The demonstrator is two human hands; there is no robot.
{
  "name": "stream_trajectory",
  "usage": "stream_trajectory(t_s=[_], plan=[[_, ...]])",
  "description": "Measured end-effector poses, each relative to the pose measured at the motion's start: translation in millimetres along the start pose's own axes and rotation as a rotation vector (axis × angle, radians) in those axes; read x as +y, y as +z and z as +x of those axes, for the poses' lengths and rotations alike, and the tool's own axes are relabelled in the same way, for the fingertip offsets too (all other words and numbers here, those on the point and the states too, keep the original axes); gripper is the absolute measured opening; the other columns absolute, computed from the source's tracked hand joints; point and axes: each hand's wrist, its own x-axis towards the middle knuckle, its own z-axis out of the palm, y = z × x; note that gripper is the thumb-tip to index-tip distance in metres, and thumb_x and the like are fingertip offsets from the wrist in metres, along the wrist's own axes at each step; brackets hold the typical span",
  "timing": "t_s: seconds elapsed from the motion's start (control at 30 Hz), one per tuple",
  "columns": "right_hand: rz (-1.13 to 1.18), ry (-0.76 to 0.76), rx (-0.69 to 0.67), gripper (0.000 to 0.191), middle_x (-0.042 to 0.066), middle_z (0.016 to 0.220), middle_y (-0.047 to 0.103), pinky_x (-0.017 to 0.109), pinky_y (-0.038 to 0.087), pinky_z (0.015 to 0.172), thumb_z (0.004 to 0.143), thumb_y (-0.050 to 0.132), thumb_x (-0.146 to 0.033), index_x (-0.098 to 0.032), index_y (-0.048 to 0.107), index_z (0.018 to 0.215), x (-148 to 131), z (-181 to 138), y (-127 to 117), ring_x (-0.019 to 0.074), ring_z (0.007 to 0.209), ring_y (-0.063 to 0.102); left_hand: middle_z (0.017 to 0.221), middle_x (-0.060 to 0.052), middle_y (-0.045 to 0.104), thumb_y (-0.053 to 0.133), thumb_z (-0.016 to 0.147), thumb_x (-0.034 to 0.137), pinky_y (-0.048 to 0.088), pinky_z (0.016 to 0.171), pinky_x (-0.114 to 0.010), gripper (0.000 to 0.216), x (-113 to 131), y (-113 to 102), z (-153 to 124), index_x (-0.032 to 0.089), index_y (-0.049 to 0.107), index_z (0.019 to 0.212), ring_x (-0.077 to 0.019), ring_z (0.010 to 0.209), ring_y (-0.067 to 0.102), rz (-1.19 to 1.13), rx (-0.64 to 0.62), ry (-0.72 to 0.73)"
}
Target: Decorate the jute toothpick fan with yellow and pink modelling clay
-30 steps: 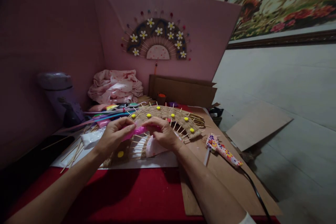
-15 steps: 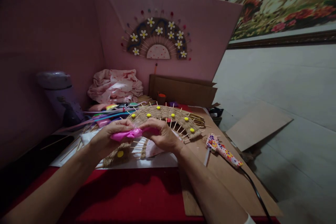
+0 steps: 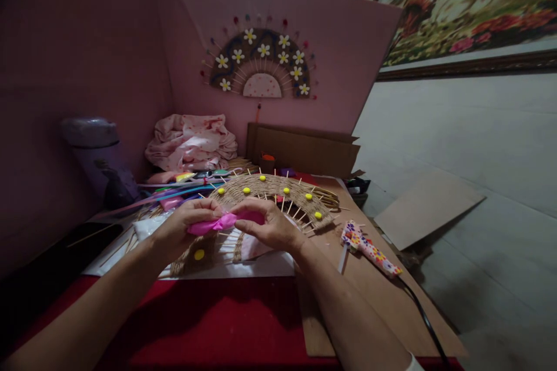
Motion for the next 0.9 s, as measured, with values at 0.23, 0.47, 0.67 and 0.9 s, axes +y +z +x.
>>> stream_trajectory(t_s=[0.23, 0.47, 0.67, 0.9], plan=[[-0.095, -0.002, 0.019, 0.011, 0.002, 0.084, 0.066, 0.030, 0.047, 0.075, 0.085, 0.069, -0.030, -0.020, 0.071, 0.088, 5, 2, -2, 0.0145, 0.080, 0.059, 0.052, 0.002, 0.052, 0.071, 0.054, 0.028, 0.025, 0.047, -0.020, 0.019, -1, 1, 2, 0.014, 0.059, 0.058, -0.0066, 0.047, 0.040, 0.189, 0.019, 0.080], [-0.198, -0.089, 0.007, 0.013, 0.003, 0.082, 0.064, 0.031, 0.048, 0.072, 0.088, 0.062, -0.020, -0.020, 0.073, 0.093, 2, 2, -1, 0.0138, 0.077, 0.058, 0.053, 0.002, 0.052, 0.070, 0.054, 0.029, 0.024, 0.048, -0.021, 0.019, -2, 0, 2, 0.014, 0.060, 0.058, -0.0072, 0.048, 0.040, 0.214, -0.027, 0.057], [-0.125, -0.048, -0.046, 0.016, 0.003, 0.088, 0.069, 0.032, 0.049, 0.077, 0.086, 0.069, -0.028, -0.022, 0.074, 0.099, -1, 0, -3, 0.0140, 0.080, 0.061, 0.054, 0.001, 0.055, 0.071, 0.053, 0.028, 0.027, 0.048, -0.021, 0.018, -1, 1, 2, 0.014, 0.061, 0.058, -0.0077, 0.049, 0.043, 0.201, 0.014, 0.076], [0.077, 0.005, -0.030, 0.016, 0.002, 0.082, 0.068, 0.028, 0.049, 0.070, 0.084, 0.068, -0.026, -0.025, 0.078, 0.097, 12, 1, -5, 0.0120, 0.074, 0.059, 0.049, 0.001, 0.053, 0.071, 0.050, 0.026, 0.024, 0.045, -0.021, 0.017, 0, 2, 1, 0.014, 0.059, 0.054, -0.0064, 0.044, 0.040, 0.138, -0.003, 0.007]])
